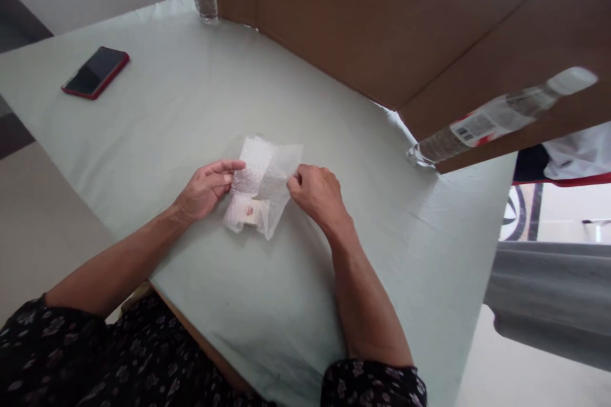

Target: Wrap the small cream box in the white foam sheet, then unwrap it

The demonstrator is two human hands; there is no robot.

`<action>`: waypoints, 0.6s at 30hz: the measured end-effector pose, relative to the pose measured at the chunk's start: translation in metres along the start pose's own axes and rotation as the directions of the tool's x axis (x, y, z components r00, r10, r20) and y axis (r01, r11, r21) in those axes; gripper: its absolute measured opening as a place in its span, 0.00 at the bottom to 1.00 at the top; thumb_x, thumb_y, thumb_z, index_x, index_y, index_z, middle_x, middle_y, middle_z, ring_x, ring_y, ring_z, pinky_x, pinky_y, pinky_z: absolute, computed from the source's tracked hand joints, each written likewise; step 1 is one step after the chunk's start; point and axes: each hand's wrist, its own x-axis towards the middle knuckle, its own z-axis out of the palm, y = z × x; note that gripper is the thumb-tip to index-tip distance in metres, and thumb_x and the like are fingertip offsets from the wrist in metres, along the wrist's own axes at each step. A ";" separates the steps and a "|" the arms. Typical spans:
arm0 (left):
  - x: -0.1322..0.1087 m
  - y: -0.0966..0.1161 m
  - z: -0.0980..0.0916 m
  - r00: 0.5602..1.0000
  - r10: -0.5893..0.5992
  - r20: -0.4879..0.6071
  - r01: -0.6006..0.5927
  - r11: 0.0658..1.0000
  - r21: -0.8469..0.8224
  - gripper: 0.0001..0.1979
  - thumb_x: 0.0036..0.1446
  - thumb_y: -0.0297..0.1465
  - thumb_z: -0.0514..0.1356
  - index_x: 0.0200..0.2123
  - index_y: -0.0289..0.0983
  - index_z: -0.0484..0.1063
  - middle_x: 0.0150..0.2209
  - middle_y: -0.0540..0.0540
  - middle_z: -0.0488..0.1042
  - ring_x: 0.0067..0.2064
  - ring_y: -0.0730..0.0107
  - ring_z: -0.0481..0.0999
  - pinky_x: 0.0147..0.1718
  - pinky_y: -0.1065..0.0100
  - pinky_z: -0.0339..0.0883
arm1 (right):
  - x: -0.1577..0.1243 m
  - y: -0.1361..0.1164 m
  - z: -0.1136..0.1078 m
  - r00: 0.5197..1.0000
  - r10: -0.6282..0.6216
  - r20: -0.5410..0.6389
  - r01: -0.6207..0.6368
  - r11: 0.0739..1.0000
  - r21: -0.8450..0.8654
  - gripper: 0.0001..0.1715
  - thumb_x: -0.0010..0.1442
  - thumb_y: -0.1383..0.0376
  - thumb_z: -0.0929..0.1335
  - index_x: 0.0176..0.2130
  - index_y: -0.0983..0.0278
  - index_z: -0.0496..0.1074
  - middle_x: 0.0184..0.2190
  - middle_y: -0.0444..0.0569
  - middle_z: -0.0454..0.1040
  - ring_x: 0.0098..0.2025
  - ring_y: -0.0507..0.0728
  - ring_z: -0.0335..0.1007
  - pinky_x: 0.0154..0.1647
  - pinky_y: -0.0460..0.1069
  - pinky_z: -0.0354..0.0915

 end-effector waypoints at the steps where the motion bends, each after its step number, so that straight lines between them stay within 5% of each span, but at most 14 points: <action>1: 0.000 0.000 0.001 0.999 0.029 -0.023 -0.028 0.997 0.077 0.20 0.47 0.35 0.65 0.44 0.34 0.76 0.38 0.44 0.78 0.38 0.67 0.76 0.40 0.65 0.70 | 0.002 0.005 0.000 0.999 0.006 0.041 -0.006 1.000 0.022 0.11 0.54 0.68 0.62 0.21 0.61 0.64 0.19 0.45 0.68 0.23 0.53 0.57 0.27 0.50 0.48; 6: -0.009 0.008 0.002 0.927 0.374 -0.044 -0.283 0.768 0.574 0.17 0.49 0.39 0.66 0.40 0.37 0.76 0.41 0.44 0.73 0.39 0.68 0.73 0.36 0.68 0.69 | 0.007 0.015 0.000 0.999 0.016 0.033 -0.016 1.000 -0.004 0.16 0.58 0.65 0.64 0.20 0.61 0.62 0.19 0.45 0.66 0.23 0.52 0.54 0.27 0.50 0.47; 12: -0.017 0.011 0.006 0.956 0.293 0.016 -0.231 0.717 0.657 0.21 0.45 0.42 0.69 0.39 0.36 0.75 0.31 0.51 0.68 0.28 0.76 0.65 0.28 0.70 0.64 | -0.009 0.000 -0.017 0.986 -0.085 -0.144 0.110 0.979 0.171 0.14 0.62 0.59 0.64 0.27 0.62 0.70 0.23 0.44 0.71 0.25 0.52 0.59 0.30 0.49 0.53; 18: -0.013 0.007 0.008 0.964 0.266 0.008 -0.194 0.683 0.704 0.09 0.48 0.36 0.62 0.31 0.37 0.72 0.26 0.52 0.69 0.26 0.75 0.64 0.27 0.70 0.60 | -0.007 -0.010 0.003 0.961 -0.252 0.117 0.228 0.956 0.185 0.17 0.63 0.65 0.62 0.32 0.62 0.78 0.27 0.45 0.77 0.29 0.54 0.67 0.32 0.49 0.56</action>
